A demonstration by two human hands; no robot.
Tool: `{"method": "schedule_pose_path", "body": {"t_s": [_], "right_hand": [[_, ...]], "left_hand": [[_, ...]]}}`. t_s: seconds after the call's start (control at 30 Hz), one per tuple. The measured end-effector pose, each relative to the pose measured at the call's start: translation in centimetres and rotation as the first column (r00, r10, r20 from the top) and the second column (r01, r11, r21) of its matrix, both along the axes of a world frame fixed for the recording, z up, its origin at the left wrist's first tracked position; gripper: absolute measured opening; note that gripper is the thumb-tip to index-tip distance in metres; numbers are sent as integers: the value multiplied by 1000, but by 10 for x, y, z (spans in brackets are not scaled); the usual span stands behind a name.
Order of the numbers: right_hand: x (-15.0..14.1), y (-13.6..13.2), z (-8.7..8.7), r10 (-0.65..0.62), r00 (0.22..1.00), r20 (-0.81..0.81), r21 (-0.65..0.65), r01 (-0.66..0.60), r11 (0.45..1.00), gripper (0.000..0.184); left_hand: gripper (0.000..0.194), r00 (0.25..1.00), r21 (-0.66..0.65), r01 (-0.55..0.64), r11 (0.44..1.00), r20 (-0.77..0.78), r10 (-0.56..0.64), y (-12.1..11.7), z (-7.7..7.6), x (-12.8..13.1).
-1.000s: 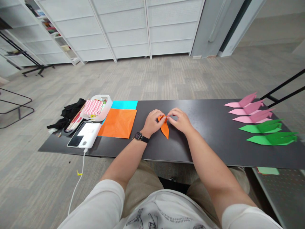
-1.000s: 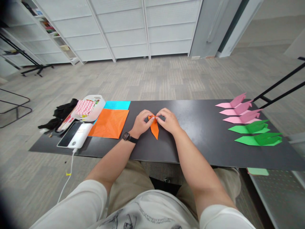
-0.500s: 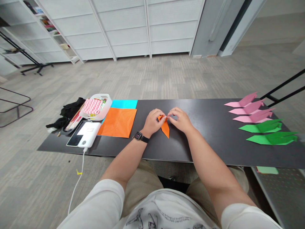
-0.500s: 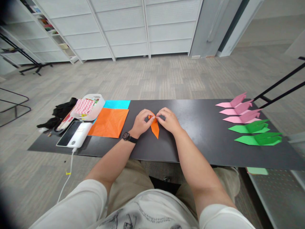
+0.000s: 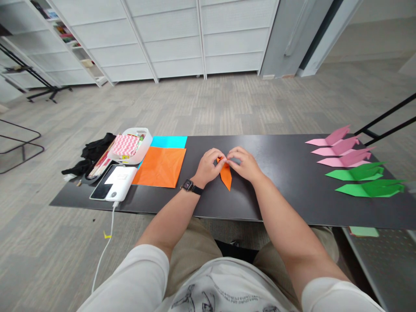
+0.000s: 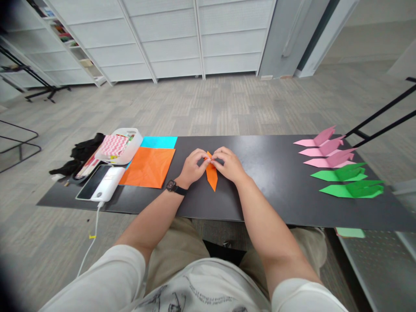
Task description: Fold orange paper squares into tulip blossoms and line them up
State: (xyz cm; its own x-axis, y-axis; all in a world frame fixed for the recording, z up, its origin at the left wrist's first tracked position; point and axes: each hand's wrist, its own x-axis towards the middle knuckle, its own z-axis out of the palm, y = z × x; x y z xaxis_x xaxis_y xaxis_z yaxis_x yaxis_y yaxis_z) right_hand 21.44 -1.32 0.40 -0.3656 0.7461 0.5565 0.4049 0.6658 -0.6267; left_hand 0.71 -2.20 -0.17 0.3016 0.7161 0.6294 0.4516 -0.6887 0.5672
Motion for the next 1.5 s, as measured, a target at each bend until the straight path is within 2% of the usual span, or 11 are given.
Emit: {"method": "schedule_pose_path", "body": {"t_s": [0.33, 0.6, 0.67, 0.8, 0.97, 1.07, 1.23, 1.33, 1.43, 1.5], "right_hand": [[4, 4, -5, -29, 1000, -10, 29, 29, 999, 9], [5, 6, -9, -20, 999, 46, -25, 22, 999, 7], [7, 7, -8, -44, 998, 43, -41, 46, 998, 8], [11, 9, -8, -121, 992, 24, -62, 123, 991, 8], [14, 11, -9, -129, 992, 12, -59, 130, 990, 8], [14, 12, -11, -107, 994, 12, -52, 108, 993, 7], [14, 15, -22, -104, 984, 142, -107, 119, 987, 16], [14, 18, -30, -151, 962, 229, -126, 183, 975, 9], [15, 22, -34, -179, 955, 236, -129, 214, 968, 5], [17, 23, -35, -193, 956, 223, -135, 226, 965, 5]], "left_hand": [[11, 1000, 14, 14, 1000, 3, -14, -1, 1, 2], [11, 1000, 8, -16, 1000, -15, 17, 0, -1, 2], [5, 1000, -5, -1, 1000, 12, 1, 1, -2, 2], [28, 1000, -65, -8, 998, 26, 10, 2, -4, -1], [5, 996, -76, -81, 994, -54, 77, 6, -7, -4], [6, 992, -76, -109, 991, -68, 104, 6, -7, -5], [11, 992, -66, -120, 991, -55, 116, 6, -6, -7], [11, 993, -68, -110, 992, -52, 106, 7, -8, -7], [3, 996, -101, -84, 991, -34, 81, 10, -11, -6], [11, 997, -147, -72, 987, 5, 74, 11, -13, -7]]}}
